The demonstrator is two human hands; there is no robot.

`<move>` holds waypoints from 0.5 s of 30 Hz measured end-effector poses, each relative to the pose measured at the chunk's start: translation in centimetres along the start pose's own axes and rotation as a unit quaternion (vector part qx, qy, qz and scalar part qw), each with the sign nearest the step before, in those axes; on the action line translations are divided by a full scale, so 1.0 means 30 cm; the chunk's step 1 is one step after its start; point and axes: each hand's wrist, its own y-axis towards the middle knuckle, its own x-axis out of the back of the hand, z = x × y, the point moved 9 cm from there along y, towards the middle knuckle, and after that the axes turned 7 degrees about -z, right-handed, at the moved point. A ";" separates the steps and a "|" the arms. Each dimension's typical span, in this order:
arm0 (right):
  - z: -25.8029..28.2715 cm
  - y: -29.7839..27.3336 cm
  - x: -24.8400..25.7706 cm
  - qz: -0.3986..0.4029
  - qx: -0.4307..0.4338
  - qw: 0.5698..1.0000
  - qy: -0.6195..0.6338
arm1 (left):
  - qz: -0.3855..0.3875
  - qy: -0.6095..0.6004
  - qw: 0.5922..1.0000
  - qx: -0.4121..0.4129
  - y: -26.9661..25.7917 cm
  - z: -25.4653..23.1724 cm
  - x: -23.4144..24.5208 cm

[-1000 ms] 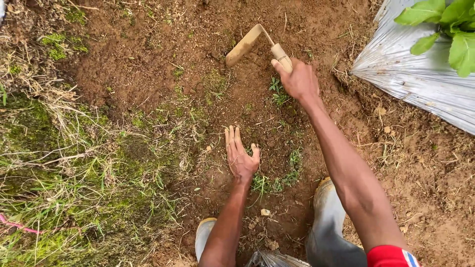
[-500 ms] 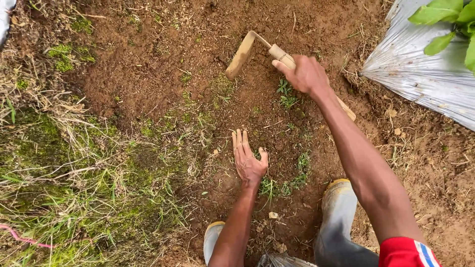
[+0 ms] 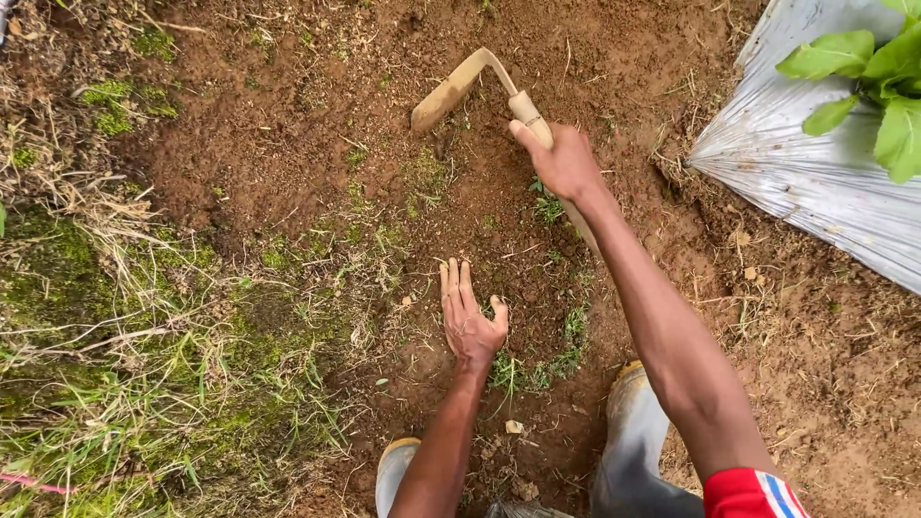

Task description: The person kneels on the ground and uses a hand hoe to remove weeds from the soil between rows of plants covered with plastic mulch. They pull the weeds by hand and use the tool to loosen the soil around the plants.

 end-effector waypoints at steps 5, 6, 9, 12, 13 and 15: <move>-0.024 -0.064 0.064 -0.001 -0.053 0.996 0.072 | -0.005 -0.002 1.000 -0.001 0.001 -0.003 0.005; -0.004 -0.080 0.098 -0.010 -0.056 0.994 0.097 | -0.004 -0.002 1.000 0.002 0.001 -0.001 0.003; 0.063 -0.072 0.090 -0.019 -0.058 0.993 0.103 | -0.013 -0.004 1.000 0.002 0.018 0.002 -0.003; 0.012 -0.033 0.001 -0.006 -0.084 0.993 0.087 | -0.003 0.000 1.000 0.006 -0.001 -0.001 0.007; -0.015 -0.009 -0.029 0.003 -0.096 0.991 0.092 | 0.005 0.007 1.000 0.007 0.003 -0.003 0.004; 0.007 -0.036 0.001 -0.003 -0.091 0.992 0.091 | 0.005 -0.004 1.000 0.008 0.014 -0.005 0.003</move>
